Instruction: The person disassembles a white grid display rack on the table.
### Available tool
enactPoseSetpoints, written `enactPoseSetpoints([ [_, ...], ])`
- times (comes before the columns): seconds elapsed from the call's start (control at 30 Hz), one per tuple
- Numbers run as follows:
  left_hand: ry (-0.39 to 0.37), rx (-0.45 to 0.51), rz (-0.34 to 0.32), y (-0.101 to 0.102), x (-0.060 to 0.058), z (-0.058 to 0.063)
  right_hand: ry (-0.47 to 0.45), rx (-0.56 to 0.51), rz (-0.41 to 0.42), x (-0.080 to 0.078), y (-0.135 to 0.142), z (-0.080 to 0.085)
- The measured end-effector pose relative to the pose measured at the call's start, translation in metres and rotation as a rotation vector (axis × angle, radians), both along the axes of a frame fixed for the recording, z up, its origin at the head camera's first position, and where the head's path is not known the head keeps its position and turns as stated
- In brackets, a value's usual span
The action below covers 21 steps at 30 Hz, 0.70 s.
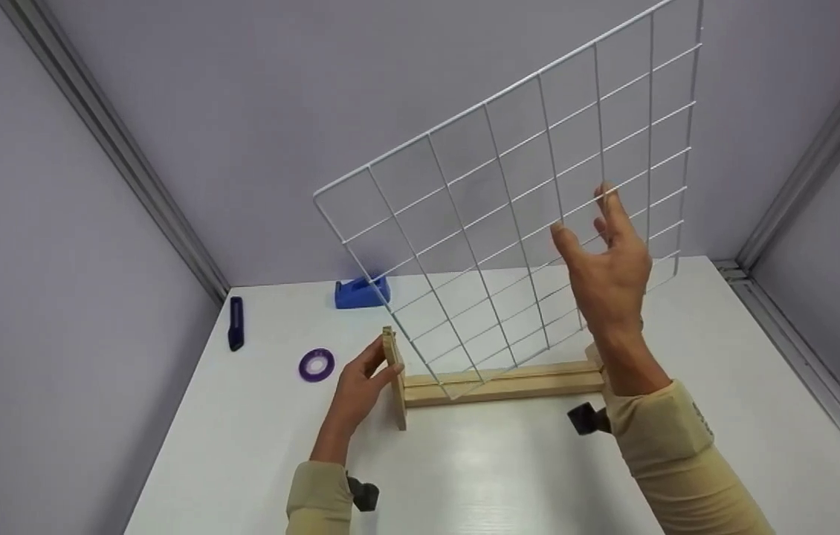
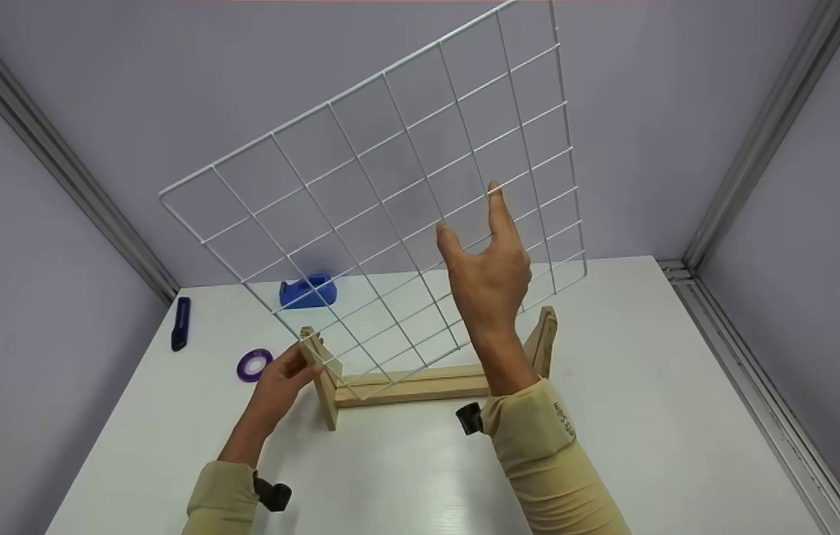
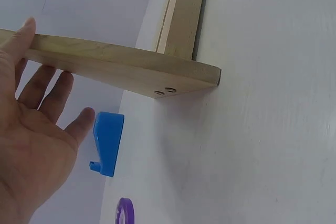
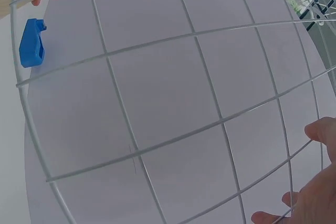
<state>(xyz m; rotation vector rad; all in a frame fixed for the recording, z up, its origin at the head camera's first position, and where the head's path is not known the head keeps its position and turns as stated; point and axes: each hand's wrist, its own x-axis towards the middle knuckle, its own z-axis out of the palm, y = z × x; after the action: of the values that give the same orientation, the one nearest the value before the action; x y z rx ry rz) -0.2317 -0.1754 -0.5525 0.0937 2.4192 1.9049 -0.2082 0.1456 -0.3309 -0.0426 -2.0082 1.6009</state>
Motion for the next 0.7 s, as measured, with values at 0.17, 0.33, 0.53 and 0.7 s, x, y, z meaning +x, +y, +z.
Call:
enactPoseSetpoints([
  [0.17,0.005,-0.010,0.024,-0.004,0.001,-0.002,-0.004,0.018,0.001,0.002,0.004,-0.001],
  [0.33,0.018,-0.003,0.028,-0.005,0.004,-0.001,-0.023,0.040,0.003,0.003,0.009,-0.004],
  [0.53,0.035,-0.002,0.069,-0.005,0.010,0.001,-0.074,0.078,0.014,0.003,0.016,-0.008],
  [0.7,0.041,-0.019,0.112,-0.003,0.015,0.000,-0.129,0.112,0.039,0.007,0.022,-0.013],
])
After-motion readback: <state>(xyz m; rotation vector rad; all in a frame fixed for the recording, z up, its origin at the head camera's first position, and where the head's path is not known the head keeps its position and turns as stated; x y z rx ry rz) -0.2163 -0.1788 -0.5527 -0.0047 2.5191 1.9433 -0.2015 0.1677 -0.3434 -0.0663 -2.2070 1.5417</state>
